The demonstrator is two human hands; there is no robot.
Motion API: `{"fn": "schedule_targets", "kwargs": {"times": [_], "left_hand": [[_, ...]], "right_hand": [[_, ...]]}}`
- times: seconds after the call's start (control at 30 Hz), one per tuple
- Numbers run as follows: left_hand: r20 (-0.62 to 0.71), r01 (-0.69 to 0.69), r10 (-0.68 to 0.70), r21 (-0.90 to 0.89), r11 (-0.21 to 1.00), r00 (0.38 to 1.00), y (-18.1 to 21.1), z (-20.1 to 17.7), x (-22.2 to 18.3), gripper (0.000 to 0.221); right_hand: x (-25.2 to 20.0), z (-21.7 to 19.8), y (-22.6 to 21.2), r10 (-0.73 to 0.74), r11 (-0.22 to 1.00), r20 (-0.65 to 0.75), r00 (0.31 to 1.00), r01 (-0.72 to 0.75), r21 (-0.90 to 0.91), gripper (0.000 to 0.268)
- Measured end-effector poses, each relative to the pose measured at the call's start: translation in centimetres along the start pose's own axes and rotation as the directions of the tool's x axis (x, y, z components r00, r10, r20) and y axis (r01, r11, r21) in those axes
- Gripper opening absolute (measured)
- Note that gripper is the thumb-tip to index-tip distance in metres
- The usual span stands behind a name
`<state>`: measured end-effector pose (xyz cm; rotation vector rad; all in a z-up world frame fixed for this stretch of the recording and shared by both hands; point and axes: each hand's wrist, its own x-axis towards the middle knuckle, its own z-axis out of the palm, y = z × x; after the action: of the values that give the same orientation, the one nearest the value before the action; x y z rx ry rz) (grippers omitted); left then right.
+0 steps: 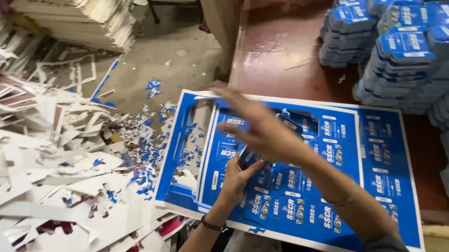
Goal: The person removes stacks of blue printed cards from a large die-cut sheet and places them into organized piles on a work table, then discards the empty card frame into a scrap pile.
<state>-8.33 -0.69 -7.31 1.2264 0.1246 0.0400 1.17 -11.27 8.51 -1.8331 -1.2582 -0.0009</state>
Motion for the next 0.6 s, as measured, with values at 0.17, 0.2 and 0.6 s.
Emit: {"fn": "schedule_targets", "kwargs": {"times": [0.17, 0.2, 0.6], "left_hand": [[0.026, 0.062, -0.061, -0.068, 0.996, 0.998, -0.3, 0.1, 0.6, 0.038], [0.015, 0.084, -0.083, -0.043, 0.996, 0.996, -0.3, 0.2, 0.8, 0.039], [-0.051, -0.058, 0.056, -0.032, 0.998, 0.997, 1.1, 3.1, 5.5, 0.051]], "right_hand": [[-4.2, -6.1, 6.7, 0.540, 0.820, 0.061, 0.839, -0.541, 0.184, 0.056], [-5.6, -6.1, 8.3, 0.504, 0.841, 0.098, 0.858, -0.513, 0.171, 0.054], [-11.7, -3.1, 17.3, 0.716, 0.373, -0.082, 0.694, -0.280, 0.884, 0.025]]}}
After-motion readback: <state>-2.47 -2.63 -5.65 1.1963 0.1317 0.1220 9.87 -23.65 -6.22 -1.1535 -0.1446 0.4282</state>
